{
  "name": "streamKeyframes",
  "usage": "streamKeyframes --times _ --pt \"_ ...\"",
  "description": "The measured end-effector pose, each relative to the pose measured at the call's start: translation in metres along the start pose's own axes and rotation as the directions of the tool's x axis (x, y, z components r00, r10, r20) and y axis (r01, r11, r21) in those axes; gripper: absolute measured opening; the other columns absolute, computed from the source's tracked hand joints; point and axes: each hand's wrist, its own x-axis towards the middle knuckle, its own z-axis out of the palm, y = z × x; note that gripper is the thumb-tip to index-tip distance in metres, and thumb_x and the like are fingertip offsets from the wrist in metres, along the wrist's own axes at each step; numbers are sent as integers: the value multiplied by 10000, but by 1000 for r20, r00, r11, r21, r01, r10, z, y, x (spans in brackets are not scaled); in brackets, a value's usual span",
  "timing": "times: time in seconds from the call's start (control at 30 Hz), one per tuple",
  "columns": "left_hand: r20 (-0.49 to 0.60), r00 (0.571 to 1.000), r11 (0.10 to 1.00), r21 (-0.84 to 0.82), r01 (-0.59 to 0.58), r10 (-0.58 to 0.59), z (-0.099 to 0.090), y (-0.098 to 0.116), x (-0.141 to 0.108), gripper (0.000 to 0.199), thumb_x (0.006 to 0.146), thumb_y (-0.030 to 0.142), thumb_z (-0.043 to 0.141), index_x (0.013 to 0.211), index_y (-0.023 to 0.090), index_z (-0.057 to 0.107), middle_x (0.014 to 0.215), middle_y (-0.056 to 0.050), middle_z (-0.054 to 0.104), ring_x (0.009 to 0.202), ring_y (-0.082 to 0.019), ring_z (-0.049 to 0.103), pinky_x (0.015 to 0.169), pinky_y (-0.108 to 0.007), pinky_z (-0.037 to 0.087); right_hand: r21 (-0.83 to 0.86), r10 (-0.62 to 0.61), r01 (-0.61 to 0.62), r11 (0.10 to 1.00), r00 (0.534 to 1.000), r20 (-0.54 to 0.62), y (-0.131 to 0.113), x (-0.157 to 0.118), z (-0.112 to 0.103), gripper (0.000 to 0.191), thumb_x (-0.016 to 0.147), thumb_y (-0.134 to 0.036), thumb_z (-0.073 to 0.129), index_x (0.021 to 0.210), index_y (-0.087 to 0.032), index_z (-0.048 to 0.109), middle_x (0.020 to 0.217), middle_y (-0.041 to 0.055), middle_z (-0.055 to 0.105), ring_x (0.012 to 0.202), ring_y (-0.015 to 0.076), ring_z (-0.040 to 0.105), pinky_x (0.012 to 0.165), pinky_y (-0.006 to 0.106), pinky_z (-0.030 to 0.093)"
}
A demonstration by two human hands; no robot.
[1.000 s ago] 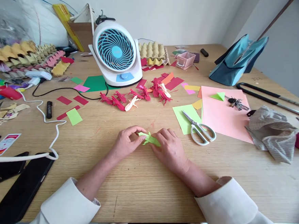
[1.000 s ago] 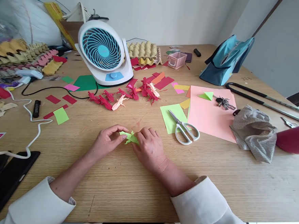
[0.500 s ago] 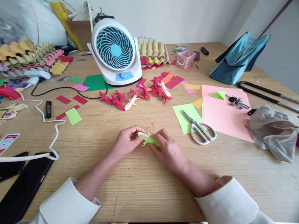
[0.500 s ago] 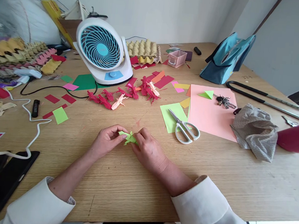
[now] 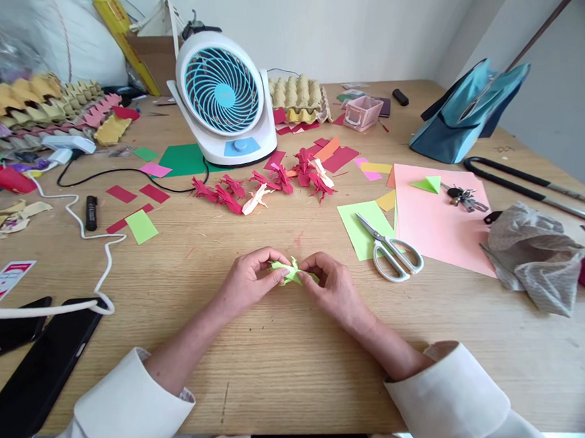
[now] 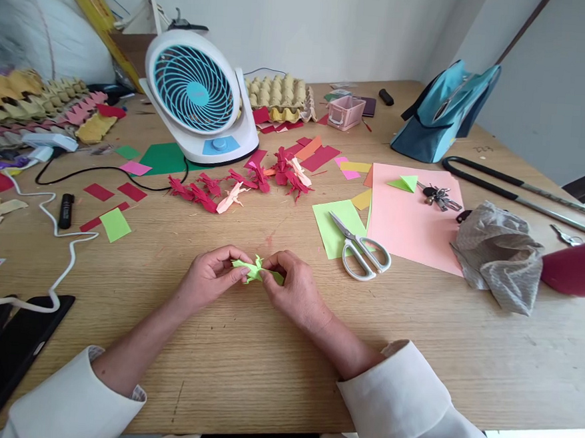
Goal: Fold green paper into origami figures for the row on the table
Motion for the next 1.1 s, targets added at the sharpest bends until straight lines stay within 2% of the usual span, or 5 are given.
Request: streamKeyframes --times 0.53,0.63,0.7,0.87,1.1 --pt "34 999 1000 -1 -27 27 -1 -1 0 117 834 250 681 882 144 667 821 -31 689 711 -127 661 682 -237 536 10 -11 11 1000 999 -37 2 0 1 74 804 -250 623 785 -181 606 747 4 626 670 130 553 604 245 417" --pt "36 996 996 17 -85 84 -2 -4 0 142 842 226 673 968 162 673 901 -43 696 762 -139 673 710 -254 545 28 2 -1 1000 999 -43 0 1 1 71 798 -246 616 775 -181 597 737 0 624 667 130 559 608 245 421" --pt "44 984 976 121 -179 175 -2 -4 0 160 835 184 678 994 178 690 933 -46 693 828 -151 672 750 -264 539 44 3 -1 999 999 -35 -2 1 0 67 798 -240 605 771 -179 597 738 3 629 674 132 568 614 247 427" --pt "102 900 808 407 -427 424 -5 2 -2 116 875 138 640 964 191 693 929 -44 663 861 -140 646 767 -250 520 65 3 -2 998 1000 -18 -4 1 0 71 799 -238 597 766 -175 607 743 12 635 676 137 577 630 254 448" --pt "307 772 451 669 -591 557 -12 5 -1 133 932 169 572 1018 180 672 915 -62 692 877 -177 643 894 -366 521 111 -19 20 994 1000 -7 1 0 2 58 802 -237 591 780 -184 599 769 18 646 707 149 610 661 266 485"
